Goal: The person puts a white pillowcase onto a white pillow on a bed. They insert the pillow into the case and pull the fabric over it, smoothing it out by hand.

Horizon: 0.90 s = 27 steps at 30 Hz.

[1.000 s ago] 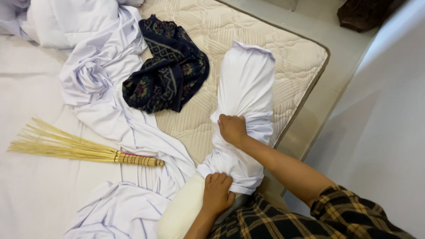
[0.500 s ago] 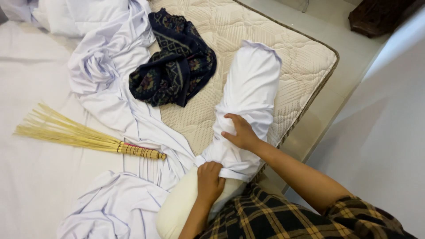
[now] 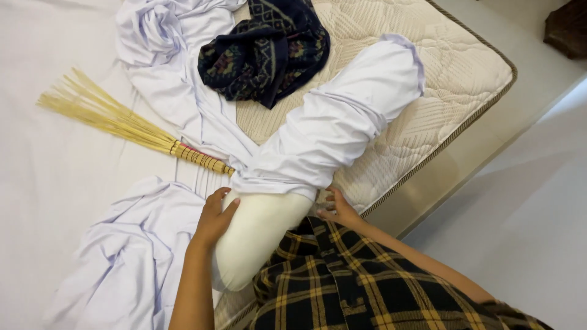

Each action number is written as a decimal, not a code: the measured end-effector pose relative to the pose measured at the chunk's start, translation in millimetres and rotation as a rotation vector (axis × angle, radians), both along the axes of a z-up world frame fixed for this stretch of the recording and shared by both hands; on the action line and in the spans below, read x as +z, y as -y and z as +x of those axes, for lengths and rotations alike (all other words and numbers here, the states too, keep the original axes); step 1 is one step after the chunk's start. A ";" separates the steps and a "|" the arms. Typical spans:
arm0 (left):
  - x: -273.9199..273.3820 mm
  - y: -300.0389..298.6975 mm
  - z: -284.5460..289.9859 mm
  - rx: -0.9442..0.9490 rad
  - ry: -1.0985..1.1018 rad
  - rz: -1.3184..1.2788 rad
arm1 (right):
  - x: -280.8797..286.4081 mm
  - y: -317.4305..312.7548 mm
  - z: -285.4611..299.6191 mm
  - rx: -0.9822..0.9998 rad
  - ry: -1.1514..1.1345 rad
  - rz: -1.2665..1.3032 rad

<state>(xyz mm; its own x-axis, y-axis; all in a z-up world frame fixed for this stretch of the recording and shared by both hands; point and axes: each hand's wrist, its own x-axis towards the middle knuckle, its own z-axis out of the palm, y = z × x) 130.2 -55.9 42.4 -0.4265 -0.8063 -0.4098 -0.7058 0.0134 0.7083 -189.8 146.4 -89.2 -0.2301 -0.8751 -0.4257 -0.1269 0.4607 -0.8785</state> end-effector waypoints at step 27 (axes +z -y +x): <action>-14.9 -160.9 -116.8 -0.332 0.208 -0.454 | 100.3 103.7 -39.5 -0.039 -1.161 -0.621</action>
<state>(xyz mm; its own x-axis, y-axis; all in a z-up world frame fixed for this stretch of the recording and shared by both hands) 13.4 105.0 27.5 -0.6333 -0.7578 -0.1572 -0.7354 0.5260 0.4272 -229.3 42.7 11.1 -0.2164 -0.8364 0.5037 -0.9418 0.0429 -0.3335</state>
